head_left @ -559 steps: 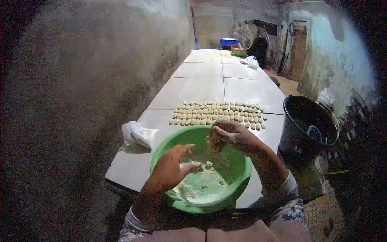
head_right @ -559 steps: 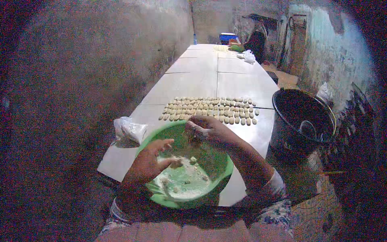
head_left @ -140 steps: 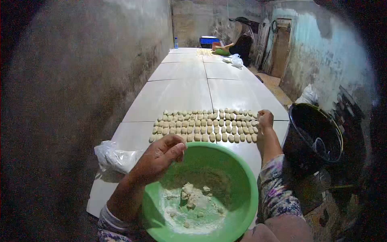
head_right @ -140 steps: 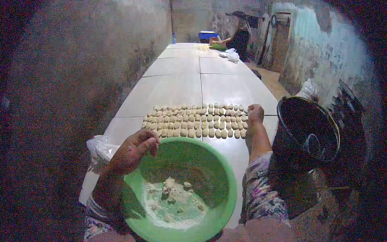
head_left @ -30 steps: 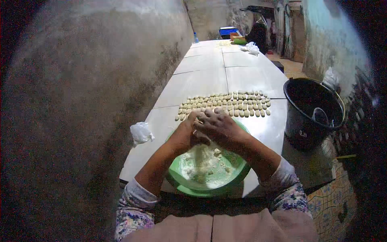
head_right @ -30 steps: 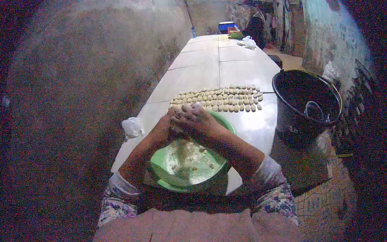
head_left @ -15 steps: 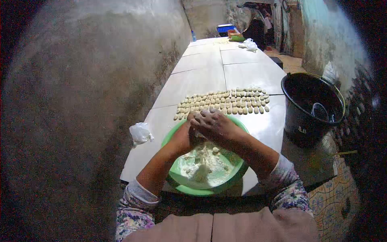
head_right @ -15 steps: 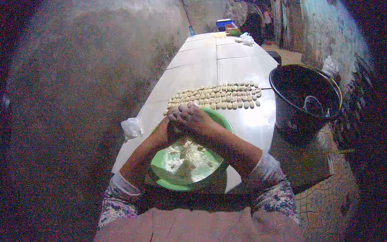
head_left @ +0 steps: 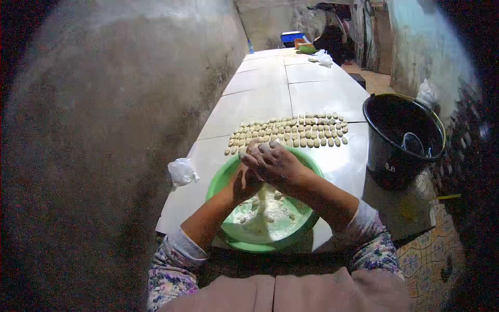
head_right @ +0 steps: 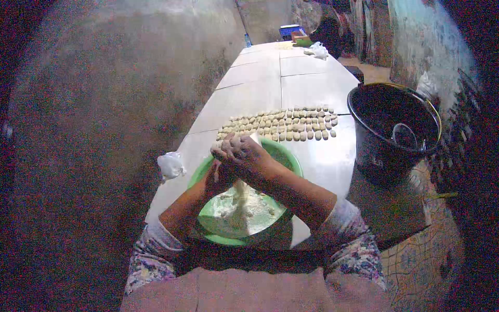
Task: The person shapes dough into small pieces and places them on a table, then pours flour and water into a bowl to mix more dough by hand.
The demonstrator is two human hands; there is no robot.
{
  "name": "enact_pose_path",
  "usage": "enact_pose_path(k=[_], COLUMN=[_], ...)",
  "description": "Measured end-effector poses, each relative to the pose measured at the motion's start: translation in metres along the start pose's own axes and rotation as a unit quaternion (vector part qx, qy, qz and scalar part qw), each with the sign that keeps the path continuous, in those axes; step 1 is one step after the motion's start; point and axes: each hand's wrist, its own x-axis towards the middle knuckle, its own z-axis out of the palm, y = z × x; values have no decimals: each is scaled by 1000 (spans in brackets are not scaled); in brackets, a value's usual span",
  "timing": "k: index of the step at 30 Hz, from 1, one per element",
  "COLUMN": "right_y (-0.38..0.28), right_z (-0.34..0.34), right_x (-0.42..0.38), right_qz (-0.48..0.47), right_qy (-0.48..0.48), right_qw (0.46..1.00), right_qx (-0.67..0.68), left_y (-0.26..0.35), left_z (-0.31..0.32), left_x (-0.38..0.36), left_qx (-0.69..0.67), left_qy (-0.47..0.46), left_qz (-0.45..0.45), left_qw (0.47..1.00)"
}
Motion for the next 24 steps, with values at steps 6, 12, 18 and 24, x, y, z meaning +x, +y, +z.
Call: enact_pose_path(k=[6,12,18,24], right_y=[-1,-5,-6,-7], right_z=[6,8,-4,-2], right_x=[0,1,-2,-2], right_qz=[0,16,8,14], right_qy=[16,-30,-34,-40], right_qw=[1000,999,999,999], right_qx=[22,28,-8,-8], left_y=[2,20,-6,-9], left_z=[-8,-14,4,9], left_x=[-6,6,-5,-10], left_qx=[-14,-57,118,-43], left_qy=[-92,-157,-222,-124], left_qz=[-140,-139,-82,-128], left_qw=[986,976,965,983])
